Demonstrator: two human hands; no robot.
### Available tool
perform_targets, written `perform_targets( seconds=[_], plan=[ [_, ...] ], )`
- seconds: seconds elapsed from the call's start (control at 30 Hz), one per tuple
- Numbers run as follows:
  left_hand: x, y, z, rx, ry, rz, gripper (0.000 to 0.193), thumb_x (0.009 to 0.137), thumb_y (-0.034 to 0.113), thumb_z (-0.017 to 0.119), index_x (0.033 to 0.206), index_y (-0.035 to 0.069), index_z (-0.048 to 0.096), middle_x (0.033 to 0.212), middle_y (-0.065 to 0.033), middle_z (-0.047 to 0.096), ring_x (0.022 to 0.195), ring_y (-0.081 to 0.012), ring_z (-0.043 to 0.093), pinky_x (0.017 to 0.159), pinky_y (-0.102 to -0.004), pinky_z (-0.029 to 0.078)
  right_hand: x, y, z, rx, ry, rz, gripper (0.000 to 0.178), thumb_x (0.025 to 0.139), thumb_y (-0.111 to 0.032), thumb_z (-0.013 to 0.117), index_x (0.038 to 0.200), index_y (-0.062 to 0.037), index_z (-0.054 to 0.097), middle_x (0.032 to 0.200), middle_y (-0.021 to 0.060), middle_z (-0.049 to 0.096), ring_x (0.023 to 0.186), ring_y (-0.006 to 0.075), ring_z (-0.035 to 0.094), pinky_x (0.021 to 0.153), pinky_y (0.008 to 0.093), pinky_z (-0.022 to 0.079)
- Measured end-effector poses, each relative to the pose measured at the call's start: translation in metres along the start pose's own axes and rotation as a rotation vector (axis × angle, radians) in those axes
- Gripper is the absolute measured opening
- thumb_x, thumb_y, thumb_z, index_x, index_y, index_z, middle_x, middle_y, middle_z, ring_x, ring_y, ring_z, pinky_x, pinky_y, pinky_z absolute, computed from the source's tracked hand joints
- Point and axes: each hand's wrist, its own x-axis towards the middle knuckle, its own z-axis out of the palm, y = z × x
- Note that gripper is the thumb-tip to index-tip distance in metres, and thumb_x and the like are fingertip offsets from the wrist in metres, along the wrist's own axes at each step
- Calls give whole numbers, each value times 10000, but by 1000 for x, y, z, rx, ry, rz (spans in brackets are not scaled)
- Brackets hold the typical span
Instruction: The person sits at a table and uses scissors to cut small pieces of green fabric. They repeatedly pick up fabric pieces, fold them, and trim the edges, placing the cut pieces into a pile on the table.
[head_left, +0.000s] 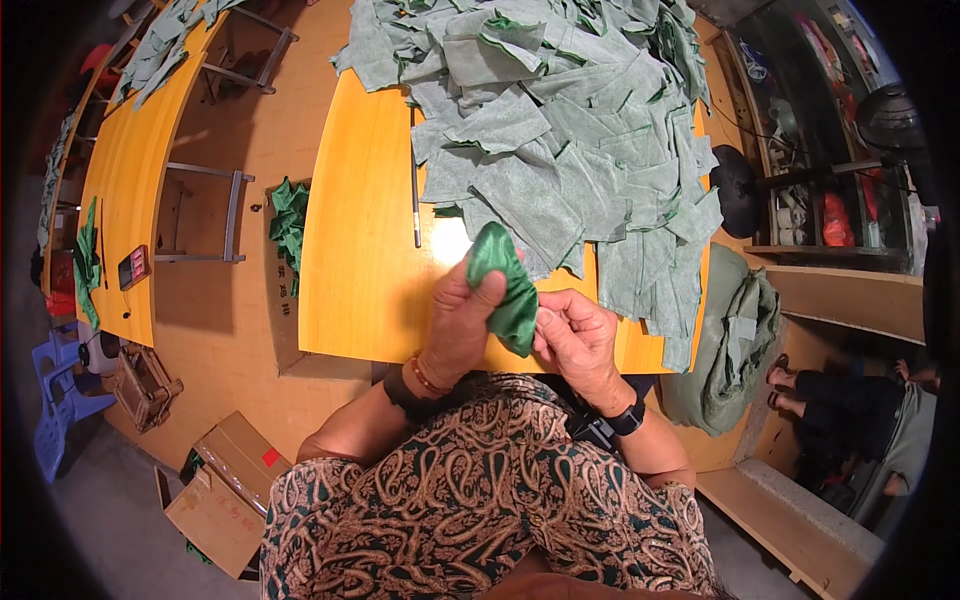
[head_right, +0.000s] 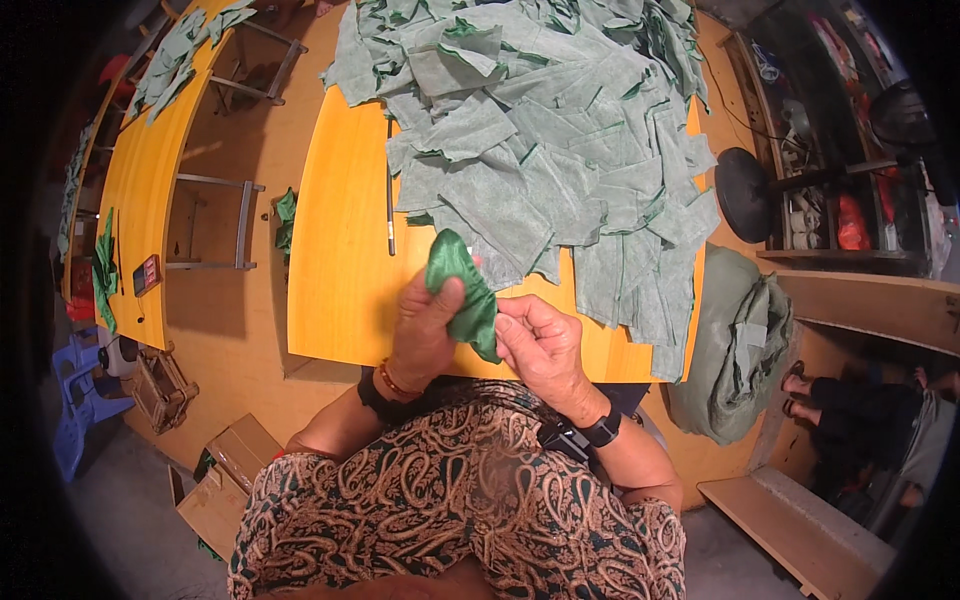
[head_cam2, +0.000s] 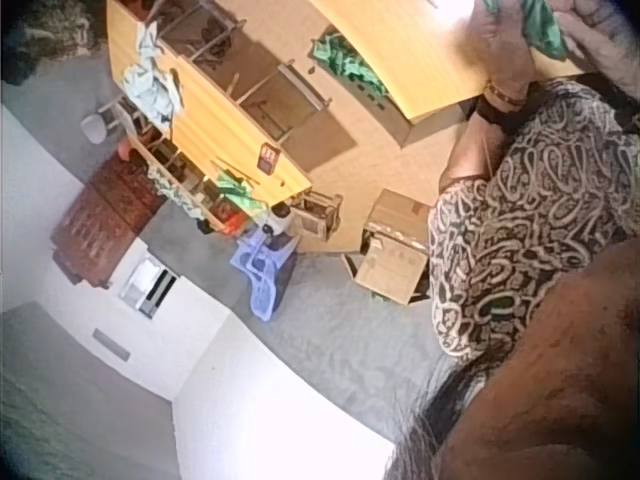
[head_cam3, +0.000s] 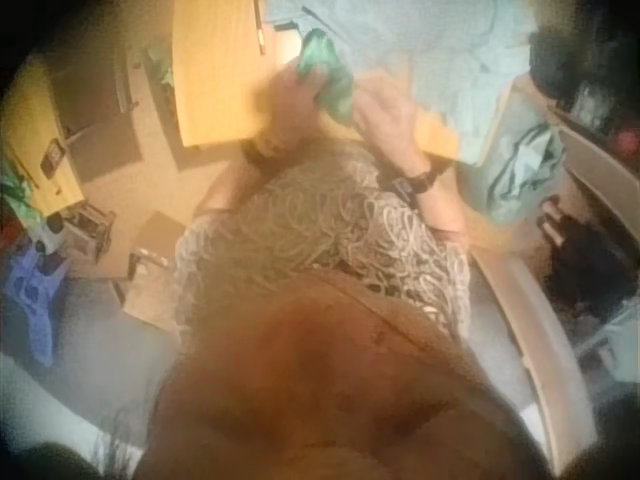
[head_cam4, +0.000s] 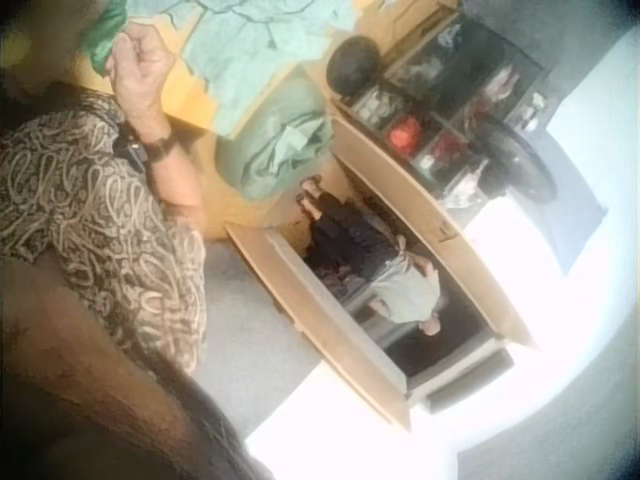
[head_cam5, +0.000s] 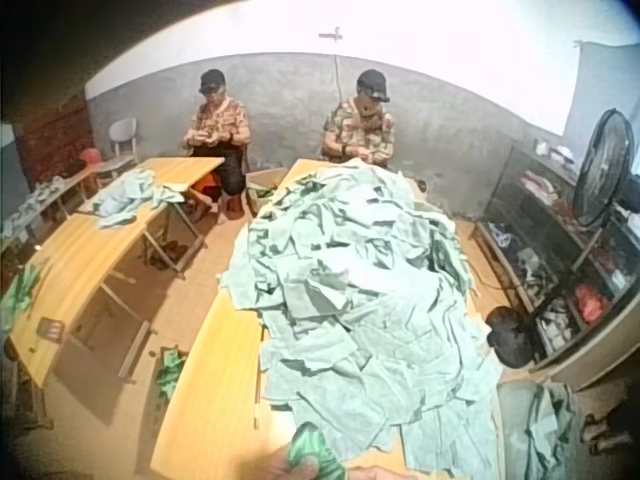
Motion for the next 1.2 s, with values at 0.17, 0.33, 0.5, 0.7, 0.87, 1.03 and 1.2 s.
perform_targets(
  seconds=[0.17, 0.33, 0.5, 0.7, 0.87, 1.03, 1.2],
  plan=[
    [0, 2, -8, 181, -85, 28, 267, 1000, 171, 572, 1195, 2, 638, 1052, -21, 668, 933, -70, 595, 816, -244, 492, 3, -4, 6, -180, 18, -125, 135, 968, -45, 566, 1059, 27, 636, 759, -6, 629, 636, 28, 542, 563, 179, 442],
    [0, 4, -3, 170, -51, 40, 257, 998, 177, 579, 1170, -2, 644, 1032, -12, 663, 874, -63, 584, 803, -233, 481, 5, -9, 2, -24, -35, -47, 168, 959, -29, 574, 1120, 15, 589, 755, 22, 644, 626, 37, 567, 531, 175, 437],
    [2, 15, 7, 99, 10, 34, 281, 996, 186, 586, 1198, -8, 606, 1012, 6, 642, 881, -49, 566, 801, -218, 476, 4, -14, -12, 153, -115, 115, 138, 971, -67, 577, 1096, -11, 556, 697, 53, 623, 474, 44, 480, 393, 183, 339],
    [-4, 5, 2, 151, -42, 58, 247, 993, 184, 592, 1133, -12, 647, 970, 3, 667, 868, -47, 578, 790, -217, 485, 6, -13, -1, 282, -108, 92, 99, 995, -109, 544, 1059, -34, 548, 599, 50, 559, 369, 53, 369, 340, 201, 264],
    [-4, 11, 2, 231, -69, 79, 262, 993, 227, 594, 1087, -6, 666, 936, -13, 679, 859, -63, 599, 764, -236, 491, 7, -13, 3, 404, -139, 133, 115, 995, -110, 541, 1087, -42, 539, 588, 50, 552, 359, 55, 359, 336, 207, 262],
    [-1, 19, 5, 250, -28, 129, 240, 989, 195, 601, 1100, -15, 635, 935, 3, 665, 830, -47, 586, 725, -215, 489, 3, -28, -5, 289, -133, 144, 154, 990, -109, 552, 1125, -36, 538, 600, 45, 565, 373, 47, 372, 339, 197, 264],
    [11, 32, 15, 57, 48, 113, 211, 980, 184, 609, 1072, -6, 603, 913, -4, 643, 794, -60, 595, 694, -223, 502, -1, -24, -26, 129, -215, 158, 142, 980, -93, 572, 1100, -16, 575, 631, 52, 601, 393, 36, 398, 349, 188, 287]
  ],
)
